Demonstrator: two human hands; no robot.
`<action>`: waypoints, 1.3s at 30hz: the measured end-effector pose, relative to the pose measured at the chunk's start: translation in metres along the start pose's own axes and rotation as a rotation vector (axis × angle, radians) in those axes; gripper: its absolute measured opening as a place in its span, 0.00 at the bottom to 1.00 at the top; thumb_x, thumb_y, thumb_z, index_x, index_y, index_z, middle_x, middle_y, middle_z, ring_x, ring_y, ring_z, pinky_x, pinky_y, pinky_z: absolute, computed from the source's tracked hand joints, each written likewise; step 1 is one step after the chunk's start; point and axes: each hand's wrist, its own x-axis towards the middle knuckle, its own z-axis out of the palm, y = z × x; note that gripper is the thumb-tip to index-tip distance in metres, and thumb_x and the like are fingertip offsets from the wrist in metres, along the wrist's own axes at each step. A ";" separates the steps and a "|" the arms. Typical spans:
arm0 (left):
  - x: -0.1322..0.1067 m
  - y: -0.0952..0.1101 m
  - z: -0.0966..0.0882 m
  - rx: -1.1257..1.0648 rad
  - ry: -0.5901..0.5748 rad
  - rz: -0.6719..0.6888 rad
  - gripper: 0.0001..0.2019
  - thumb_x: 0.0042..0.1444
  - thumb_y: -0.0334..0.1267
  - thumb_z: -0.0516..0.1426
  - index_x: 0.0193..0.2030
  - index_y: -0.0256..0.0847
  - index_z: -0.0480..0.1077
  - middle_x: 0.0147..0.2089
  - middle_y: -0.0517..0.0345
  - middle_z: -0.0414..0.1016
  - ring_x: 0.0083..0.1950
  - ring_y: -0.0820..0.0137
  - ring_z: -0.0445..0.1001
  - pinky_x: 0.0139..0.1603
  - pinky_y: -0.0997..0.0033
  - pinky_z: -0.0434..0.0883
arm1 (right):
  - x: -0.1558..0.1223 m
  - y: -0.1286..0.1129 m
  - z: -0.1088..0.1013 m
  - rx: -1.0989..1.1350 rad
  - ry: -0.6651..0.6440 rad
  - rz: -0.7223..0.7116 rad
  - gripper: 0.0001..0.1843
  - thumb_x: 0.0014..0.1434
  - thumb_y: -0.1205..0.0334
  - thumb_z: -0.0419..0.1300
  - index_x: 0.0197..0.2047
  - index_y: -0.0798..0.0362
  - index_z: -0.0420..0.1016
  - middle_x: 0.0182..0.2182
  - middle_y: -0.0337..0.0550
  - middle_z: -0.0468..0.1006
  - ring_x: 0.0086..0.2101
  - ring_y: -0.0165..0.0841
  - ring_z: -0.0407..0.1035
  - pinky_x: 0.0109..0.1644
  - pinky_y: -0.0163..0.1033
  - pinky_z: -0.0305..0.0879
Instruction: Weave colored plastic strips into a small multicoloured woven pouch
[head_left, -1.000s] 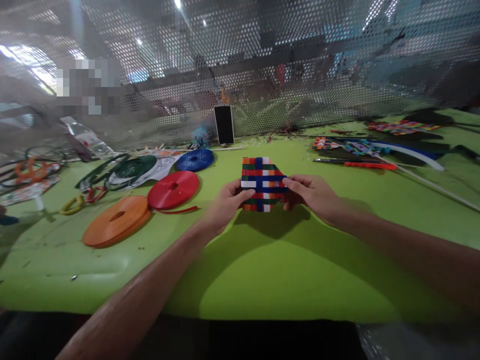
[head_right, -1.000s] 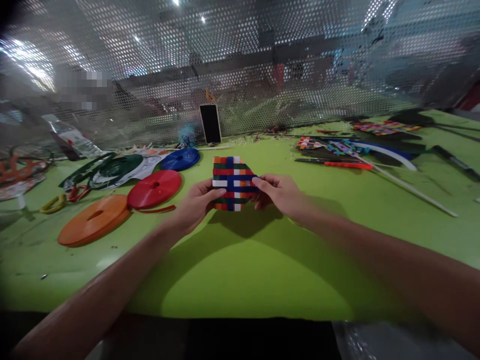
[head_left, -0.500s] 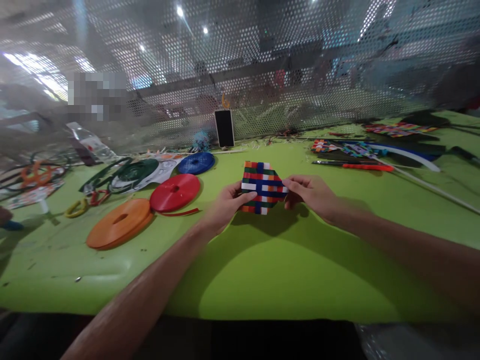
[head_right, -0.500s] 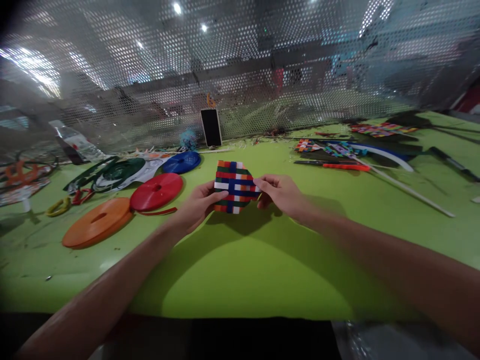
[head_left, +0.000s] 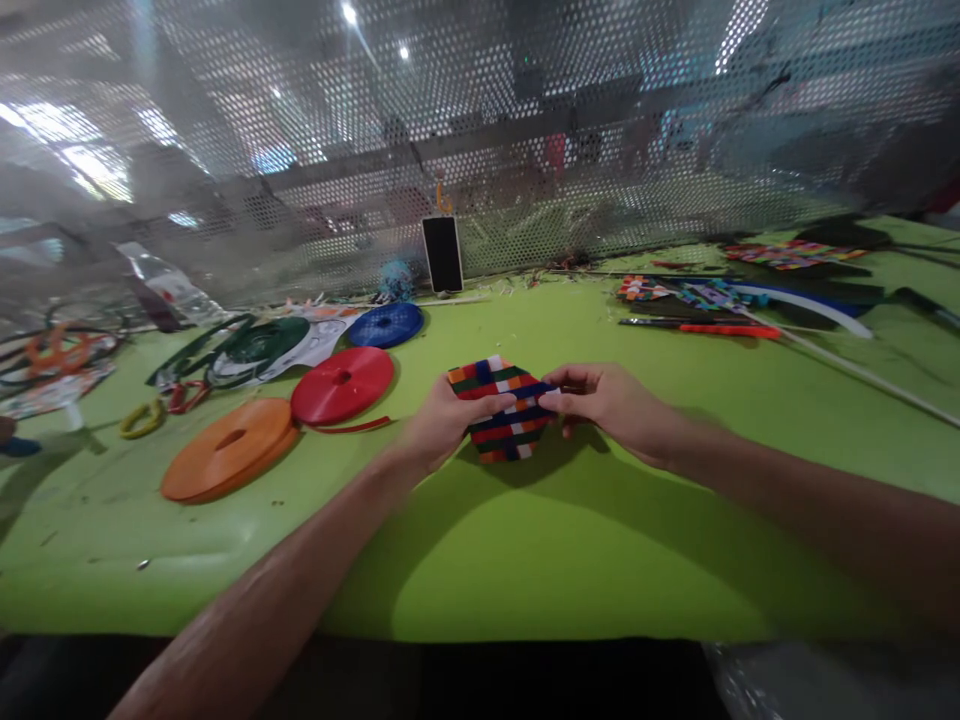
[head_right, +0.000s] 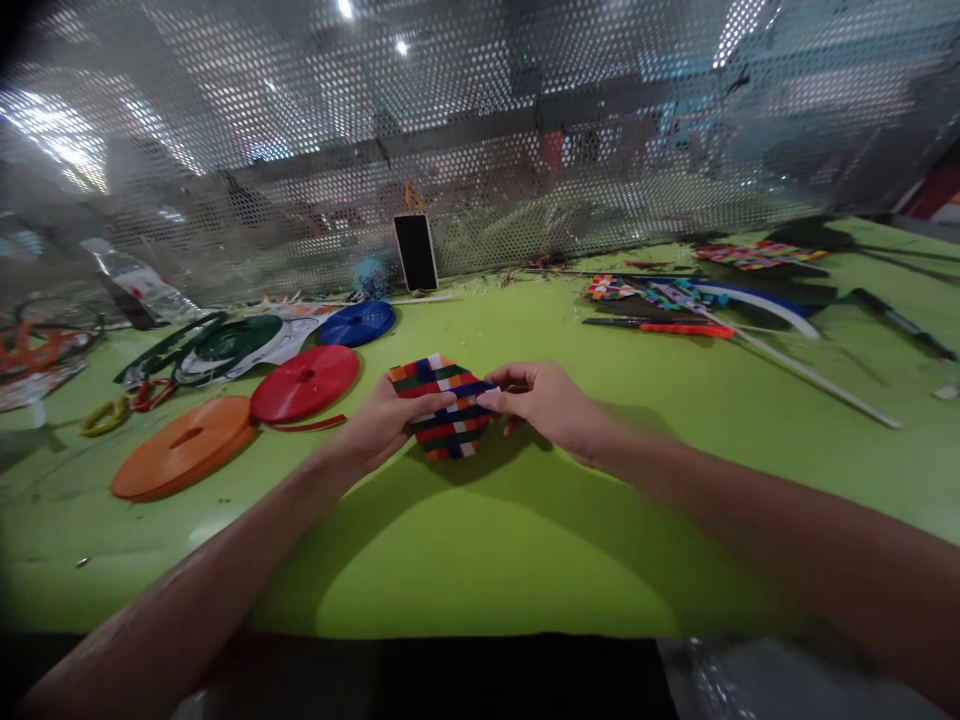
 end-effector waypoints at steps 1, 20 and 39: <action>-0.001 0.001 0.001 -0.009 0.001 -0.012 0.17 0.42 0.35 0.74 0.40 0.36 0.80 0.38 0.50 0.85 0.36 0.60 0.84 0.41 0.57 0.83 | -0.001 0.000 0.000 -0.013 -0.008 0.017 0.09 0.54 0.62 0.71 0.40 0.54 0.82 0.33 0.42 0.81 0.24 0.25 0.68 0.26 0.31 0.63; 0.001 -0.001 -0.007 -0.014 -0.077 -0.043 0.18 0.44 0.36 0.74 0.43 0.37 0.80 0.41 0.49 0.86 0.38 0.60 0.84 0.45 0.55 0.82 | 0.001 -0.001 -0.004 0.175 -0.121 0.110 0.06 0.53 0.66 0.72 0.34 0.56 0.81 0.29 0.42 0.80 0.25 0.26 0.70 0.29 0.31 0.69; 0.009 0.024 -0.025 0.960 -0.339 0.623 0.08 0.60 0.33 0.63 0.46 0.42 0.80 0.50 0.49 0.79 0.56 0.58 0.74 0.63 0.57 0.69 | 0.010 -0.046 -0.082 -0.892 0.063 -0.281 0.06 0.54 0.62 0.71 0.34 0.56 0.85 0.21 0.38 0.77 0.23 0.25 0.62 0.30 0.34 0.51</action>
